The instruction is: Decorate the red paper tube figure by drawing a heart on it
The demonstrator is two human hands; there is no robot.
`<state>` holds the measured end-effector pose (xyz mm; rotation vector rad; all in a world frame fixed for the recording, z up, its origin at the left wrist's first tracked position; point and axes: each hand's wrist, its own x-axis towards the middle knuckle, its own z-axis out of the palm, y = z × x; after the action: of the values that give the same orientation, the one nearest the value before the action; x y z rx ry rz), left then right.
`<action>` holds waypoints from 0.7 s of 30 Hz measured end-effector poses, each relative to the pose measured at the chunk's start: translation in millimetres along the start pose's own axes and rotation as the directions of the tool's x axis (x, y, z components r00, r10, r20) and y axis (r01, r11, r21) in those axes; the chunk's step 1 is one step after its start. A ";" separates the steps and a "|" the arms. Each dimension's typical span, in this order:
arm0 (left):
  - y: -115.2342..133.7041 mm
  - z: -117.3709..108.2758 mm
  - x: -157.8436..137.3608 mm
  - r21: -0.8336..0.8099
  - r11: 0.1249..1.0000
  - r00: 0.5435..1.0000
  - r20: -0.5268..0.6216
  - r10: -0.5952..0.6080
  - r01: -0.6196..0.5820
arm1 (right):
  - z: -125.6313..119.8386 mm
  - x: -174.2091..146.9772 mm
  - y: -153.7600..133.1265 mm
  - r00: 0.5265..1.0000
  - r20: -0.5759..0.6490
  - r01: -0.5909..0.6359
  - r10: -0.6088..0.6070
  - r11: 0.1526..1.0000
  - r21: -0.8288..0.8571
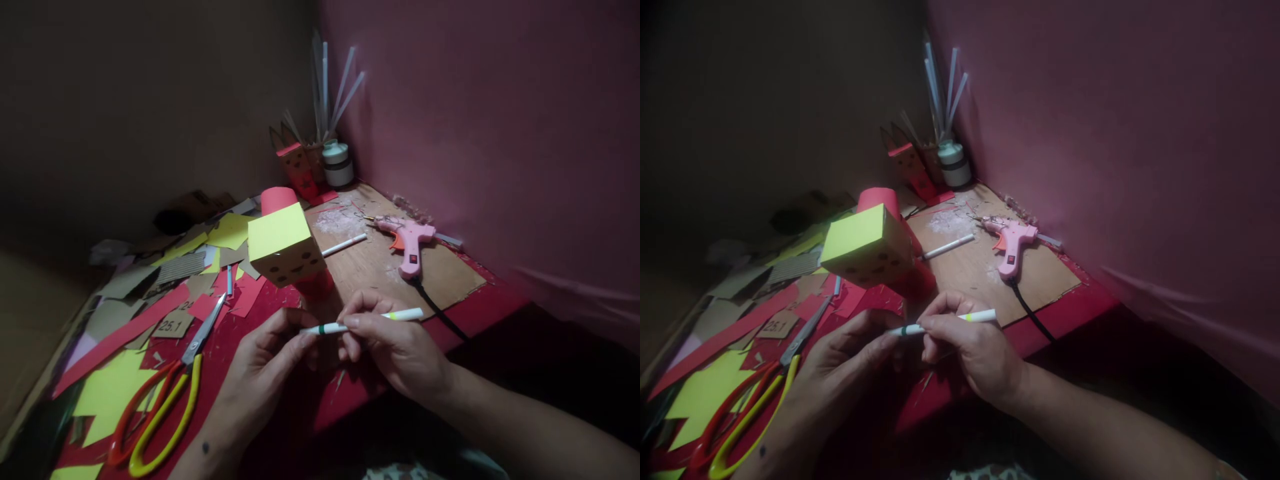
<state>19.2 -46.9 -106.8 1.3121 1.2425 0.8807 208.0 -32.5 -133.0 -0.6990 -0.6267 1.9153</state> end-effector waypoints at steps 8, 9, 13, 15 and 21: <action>-11.3 7.8 -10.5 -0.166 0.982 0.996 -0.019 0.090 -0.092 | 4.2 -1.4 13.7 0.994 0.107 -0.008 -0.009 0.988 0.156; -12.2 7.4 -11.2 -0.156 0.981 0.993 -0.009 0.115 -0.115 | 5.2 -1.1 15.2 0.993 0.119 -0.004 -0.017 0.986 0.168; -13.0 5.2 -15.0 -0.156 0.977 0.988 0.031 0.152 -0.145 | 10.7 1.9 20.5 0.988 0.149 0.013 -0.037 0.987 0.158; -9.9 3.9 -20.2 -0.149 0.981 0.991 0.030 0.130 -0.124 | 12.8 2.9 20.6 0.986 0.169 -0.007 -0.013 0.993 0.121; 14.3 -26.9 -45.3 -0.080 0.997 0.959 -0.280 -0.034 0.012 | 6.4 -1.0 -22.0 0.939 0.252 -0.077 0.235 0.855 -0.513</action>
<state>-12.4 -83.7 -81.9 1.1349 1.4242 1.1174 217.4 -25.4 -113.3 -0.7932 -1.3328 2.0507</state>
